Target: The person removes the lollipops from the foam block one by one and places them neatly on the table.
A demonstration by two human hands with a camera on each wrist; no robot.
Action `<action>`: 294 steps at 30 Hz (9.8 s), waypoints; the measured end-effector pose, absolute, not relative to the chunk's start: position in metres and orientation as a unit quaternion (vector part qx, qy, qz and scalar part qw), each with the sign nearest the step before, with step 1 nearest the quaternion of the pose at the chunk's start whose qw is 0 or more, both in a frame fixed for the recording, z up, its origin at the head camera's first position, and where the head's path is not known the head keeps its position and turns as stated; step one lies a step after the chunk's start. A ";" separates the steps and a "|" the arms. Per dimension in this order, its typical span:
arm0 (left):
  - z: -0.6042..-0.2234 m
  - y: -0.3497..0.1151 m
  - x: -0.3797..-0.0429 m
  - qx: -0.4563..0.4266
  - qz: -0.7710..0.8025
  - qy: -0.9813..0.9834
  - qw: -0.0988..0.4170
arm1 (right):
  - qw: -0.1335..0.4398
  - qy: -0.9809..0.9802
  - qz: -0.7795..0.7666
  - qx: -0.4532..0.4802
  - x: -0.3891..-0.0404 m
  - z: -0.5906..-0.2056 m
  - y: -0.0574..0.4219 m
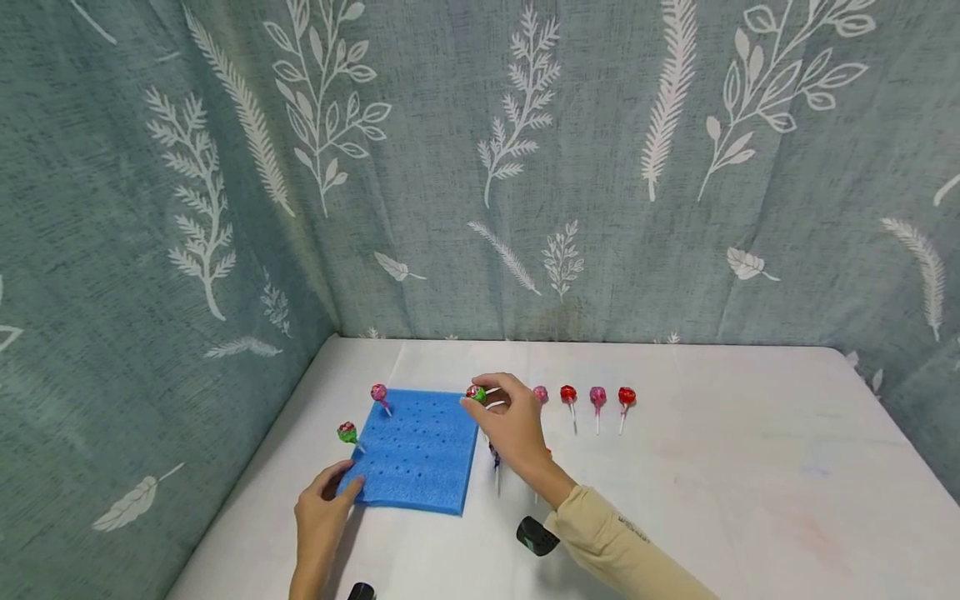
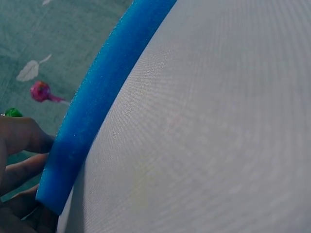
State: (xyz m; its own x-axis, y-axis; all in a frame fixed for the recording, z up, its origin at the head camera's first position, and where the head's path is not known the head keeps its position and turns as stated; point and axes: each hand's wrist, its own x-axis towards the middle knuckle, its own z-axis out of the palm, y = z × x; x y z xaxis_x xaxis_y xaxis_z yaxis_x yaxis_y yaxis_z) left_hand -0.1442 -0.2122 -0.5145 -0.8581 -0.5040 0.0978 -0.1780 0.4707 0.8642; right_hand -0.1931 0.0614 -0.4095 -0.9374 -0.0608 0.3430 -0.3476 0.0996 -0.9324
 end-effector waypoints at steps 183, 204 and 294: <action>-0.510 -0.211 -0.143 0.207 -0.470 -0.840 0.174 | -0.045 -0.776 0.613 0.137 -0.234 -0.429 0.021; -0.508 -0.209 -0.144 0.222 -0.465 -0.839 0.175 | -0.035 -0.770 0.610 0.185 -0.256 -0.440 -0.033; -0.510 -0.209 -0.140 0.191 -0.461 -0.846 0.187 | 0.091 -0.771 0.606 0.172 -0.221 -0.410 0.042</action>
